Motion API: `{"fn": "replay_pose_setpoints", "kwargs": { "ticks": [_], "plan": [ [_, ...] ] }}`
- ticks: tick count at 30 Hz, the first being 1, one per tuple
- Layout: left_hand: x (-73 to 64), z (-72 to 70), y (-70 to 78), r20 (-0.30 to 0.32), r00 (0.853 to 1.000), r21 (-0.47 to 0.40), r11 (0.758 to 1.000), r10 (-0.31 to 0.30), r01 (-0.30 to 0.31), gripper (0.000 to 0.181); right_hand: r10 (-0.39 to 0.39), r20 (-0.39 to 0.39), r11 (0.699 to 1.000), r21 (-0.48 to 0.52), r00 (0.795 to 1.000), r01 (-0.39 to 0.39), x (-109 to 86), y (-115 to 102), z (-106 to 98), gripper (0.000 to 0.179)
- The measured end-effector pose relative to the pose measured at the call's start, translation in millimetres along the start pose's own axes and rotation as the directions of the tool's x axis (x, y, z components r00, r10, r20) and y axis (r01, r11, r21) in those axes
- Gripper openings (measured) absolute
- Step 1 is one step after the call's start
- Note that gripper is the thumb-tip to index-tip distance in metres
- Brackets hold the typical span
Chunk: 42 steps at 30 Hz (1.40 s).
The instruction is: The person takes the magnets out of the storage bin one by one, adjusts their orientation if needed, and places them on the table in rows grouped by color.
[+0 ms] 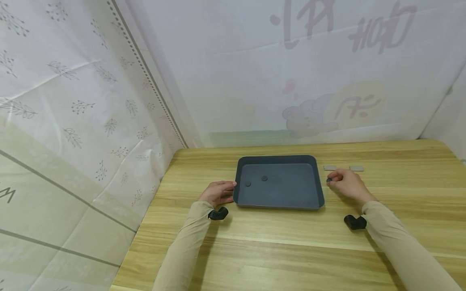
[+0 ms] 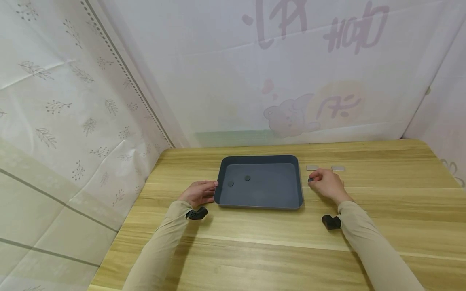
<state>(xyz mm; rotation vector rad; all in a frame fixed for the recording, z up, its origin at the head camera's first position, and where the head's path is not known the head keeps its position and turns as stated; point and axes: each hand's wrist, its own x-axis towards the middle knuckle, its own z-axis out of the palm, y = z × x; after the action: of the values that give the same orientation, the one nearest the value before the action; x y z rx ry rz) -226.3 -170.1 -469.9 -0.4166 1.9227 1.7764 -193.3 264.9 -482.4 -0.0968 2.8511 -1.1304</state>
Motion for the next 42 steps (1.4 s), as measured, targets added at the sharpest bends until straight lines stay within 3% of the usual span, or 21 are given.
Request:
{"fn": "replay_pose_setpoints", "kwargs": {
  "ticks": [17, 42],
  "plan": [
    [0.6, 0.5, -0.3, -0.013, 1.000, -0.004, 1.000, -0.005, 0.005, 0.042, 0.006, 0.005, 1.000, 0.015, 1.000, -0.006, -1.5, 1.7, -0.1, 0.031],
    [3.1, -2.7, 0.7, 0.033, 0.999, 0.005, 1.000, -0.015, 0.015, 0.045, 0.005, -0.025, 0.997, 0.079, 1.000, -0.003, -2.5, -11.5, -6.9, 0.036]
  ]
}}
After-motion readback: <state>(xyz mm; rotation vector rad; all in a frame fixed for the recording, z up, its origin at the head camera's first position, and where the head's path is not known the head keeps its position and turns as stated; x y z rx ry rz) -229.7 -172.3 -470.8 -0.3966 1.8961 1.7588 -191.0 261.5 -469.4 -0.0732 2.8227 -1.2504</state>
